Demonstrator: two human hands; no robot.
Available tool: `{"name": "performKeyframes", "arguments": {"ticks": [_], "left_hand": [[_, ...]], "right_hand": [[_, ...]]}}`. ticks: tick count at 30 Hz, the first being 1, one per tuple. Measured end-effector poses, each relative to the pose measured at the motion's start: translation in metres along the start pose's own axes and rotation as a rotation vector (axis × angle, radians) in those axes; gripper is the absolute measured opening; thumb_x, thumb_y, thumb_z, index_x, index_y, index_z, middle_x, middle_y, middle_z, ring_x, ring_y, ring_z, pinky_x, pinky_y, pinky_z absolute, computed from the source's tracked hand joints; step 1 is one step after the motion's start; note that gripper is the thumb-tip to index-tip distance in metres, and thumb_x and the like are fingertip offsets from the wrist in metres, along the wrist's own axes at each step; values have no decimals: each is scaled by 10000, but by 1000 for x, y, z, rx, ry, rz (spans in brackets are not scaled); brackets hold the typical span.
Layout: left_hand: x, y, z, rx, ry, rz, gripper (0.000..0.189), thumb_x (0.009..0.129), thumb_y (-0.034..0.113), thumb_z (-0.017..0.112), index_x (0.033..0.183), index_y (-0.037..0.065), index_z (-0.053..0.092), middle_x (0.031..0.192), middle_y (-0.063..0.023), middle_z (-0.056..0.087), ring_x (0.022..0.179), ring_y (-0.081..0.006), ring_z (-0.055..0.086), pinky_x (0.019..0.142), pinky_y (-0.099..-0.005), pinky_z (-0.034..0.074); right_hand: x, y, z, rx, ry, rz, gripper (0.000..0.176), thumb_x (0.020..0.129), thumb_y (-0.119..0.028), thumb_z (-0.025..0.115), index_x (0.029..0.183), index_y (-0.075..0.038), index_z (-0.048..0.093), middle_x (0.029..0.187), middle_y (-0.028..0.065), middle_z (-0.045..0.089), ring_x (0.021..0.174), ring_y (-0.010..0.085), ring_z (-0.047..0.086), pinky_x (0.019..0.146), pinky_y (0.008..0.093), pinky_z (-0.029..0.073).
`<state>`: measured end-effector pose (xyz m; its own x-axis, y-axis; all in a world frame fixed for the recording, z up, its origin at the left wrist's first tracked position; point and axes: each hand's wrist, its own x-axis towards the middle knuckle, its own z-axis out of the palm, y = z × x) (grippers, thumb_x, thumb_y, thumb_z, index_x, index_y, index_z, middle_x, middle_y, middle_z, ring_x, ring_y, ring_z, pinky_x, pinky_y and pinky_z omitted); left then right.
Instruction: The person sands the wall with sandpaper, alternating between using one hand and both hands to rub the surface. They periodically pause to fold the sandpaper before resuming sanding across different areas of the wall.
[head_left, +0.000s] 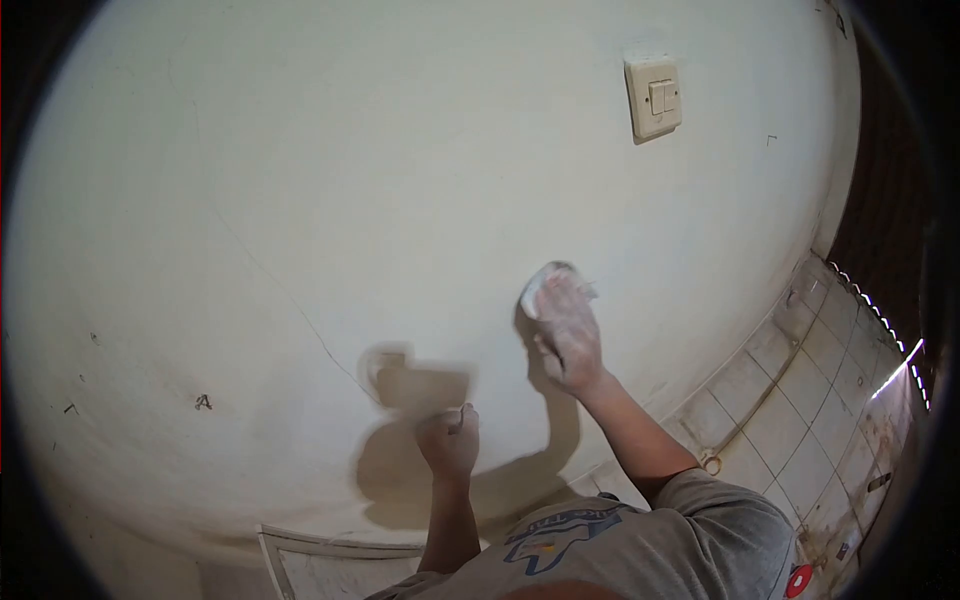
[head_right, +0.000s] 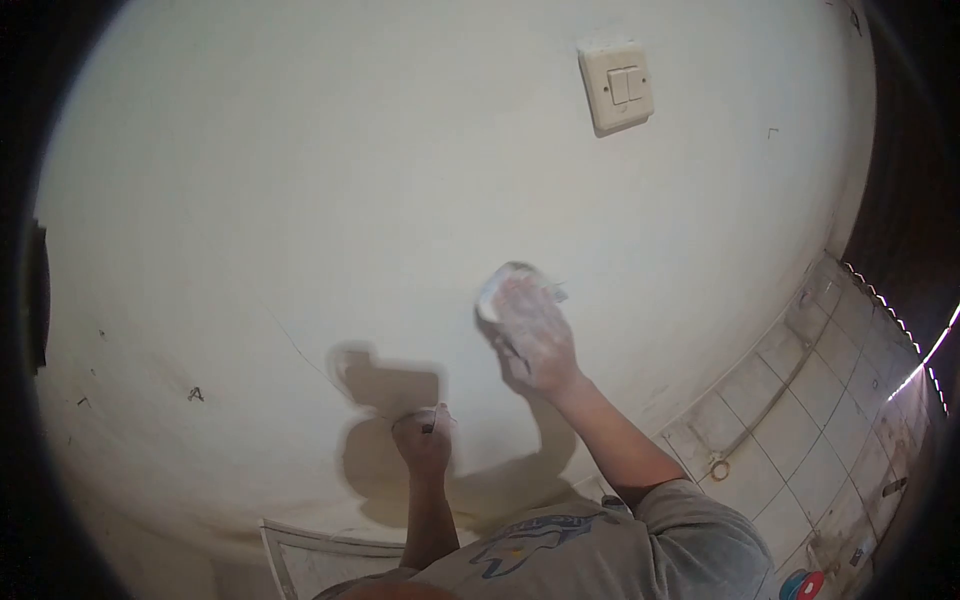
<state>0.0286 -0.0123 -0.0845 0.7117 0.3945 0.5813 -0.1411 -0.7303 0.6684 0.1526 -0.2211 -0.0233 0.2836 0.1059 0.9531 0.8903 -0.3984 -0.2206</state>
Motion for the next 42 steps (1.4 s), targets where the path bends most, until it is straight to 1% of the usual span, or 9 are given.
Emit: {"name": "performKeyframes", "arguments": {"ticks": [7, 14, 19, 27, 30, 32, 37, 38, 42], "left_hand": [[0, 2, 1, -6, 4, -22, 339, 851, 103, 708, 547, 13, 588, 524, -163, 499, 439, -288, 483, 515, -390, 396], [0, 10, -7, -9, -53, -18, 239, 882, 131, 698, 674, 19, 731, 595, -146, 650, 522, -275, 632, 590, -356, 500], [-1, 14, -9, -22, -47, -55, 249, 880, 134, 699, 668, 4, 714, 588, -151, 634, 509, -249, 618, 571, -362, 484], [1, 12, -5, 18, -24, -23, 273, 901, 143, 690, 665, 22, 753, 555, -101, 653, 495, -186, 591, 577, -353, 465], [2, 7, -5, 42, -1, 47, 278, 908, 151, 690, 673, 17, 757, 554, -100, 653, 494, -186, 598, 578, -349, 472], [3, 0, -4, 29, 12, 131, 292, 917, 161, 691, 675, 11, 756, 538, -84, 642, 474, -169, 580, 558, -345, 465], [-2, 6, -5, -118, -46, -106, 336, 944, 160, 675, 665, -14, 741, 483, -31, 563, 411, -107, 508, 450, -302, 382], [-3, 4, -3, -135, -48, -122, 342, 948, 158, 671, 663, -18, 738, 474, -21, 546, 402, -95, 494, 432, -292, 362], [-2, 14, -5, -99, -42, -148, 346, 947, 147, 671, 653, -27, 730, 463, -18, 526, 393, -92, 468, 420, -289, 340]], "right_hand": [[20, 19, -11, -82, 228, 129, 593, 872, -19, 565, 1462, 29, 525, 1558, 264, 450, 1480, 461, 371, 1225, 582, 222], [-1, 24, -6, -40, 6, -40, 598, 851, -55, 549, 1443, 31, 551, 1516, 232, 514, 1457, 448, 414, 1217, 564, 281], [19, 23, -5, 27, 352, 196, 598, 845, 65, 508, 1441, 48, 546, 1544, 277, 460, 1497, 478, 330, 1237, 536, 227], [-16, 6, 7, -1, 39, 23, 657, 756, 20, 530, 1410, 19, 591, 1471, 283, 538, 1434, 456, 448, 1211, 551, 293], [-5, 33, -16, -76, 168, 4, 640, 790, 33, 523, 1430, 51, 553, 1496, 287, 509, 1457, 454, 414, 1221, 531, 285], [5, 44, -25, -74, 272, 176, 602, 834, 45, 503, 1434, 79, 528, 1514, 293, 484, 1471, 452, 389, 1230, 521, 266], [4, 25, -14, 98, 306, 322, 511, 916, 55, 452, 1419, 111, 518, 1524, 309, 458, 1491, 443, 357, 1244, 510, 229], [5, 16, -16, 45, 226, 156, 506, 894, 48, 474, 1391, 102, 555, 1477, 310, 512, 1468, 451, 395, 1235, 535, 245], [-17, -1, -6, 94, 63, 69, 503, 849, 51, 515, 1343, 94, 600, 1405, 314, 577, 1410, 479, 465, 1217, 569, 274]]}}
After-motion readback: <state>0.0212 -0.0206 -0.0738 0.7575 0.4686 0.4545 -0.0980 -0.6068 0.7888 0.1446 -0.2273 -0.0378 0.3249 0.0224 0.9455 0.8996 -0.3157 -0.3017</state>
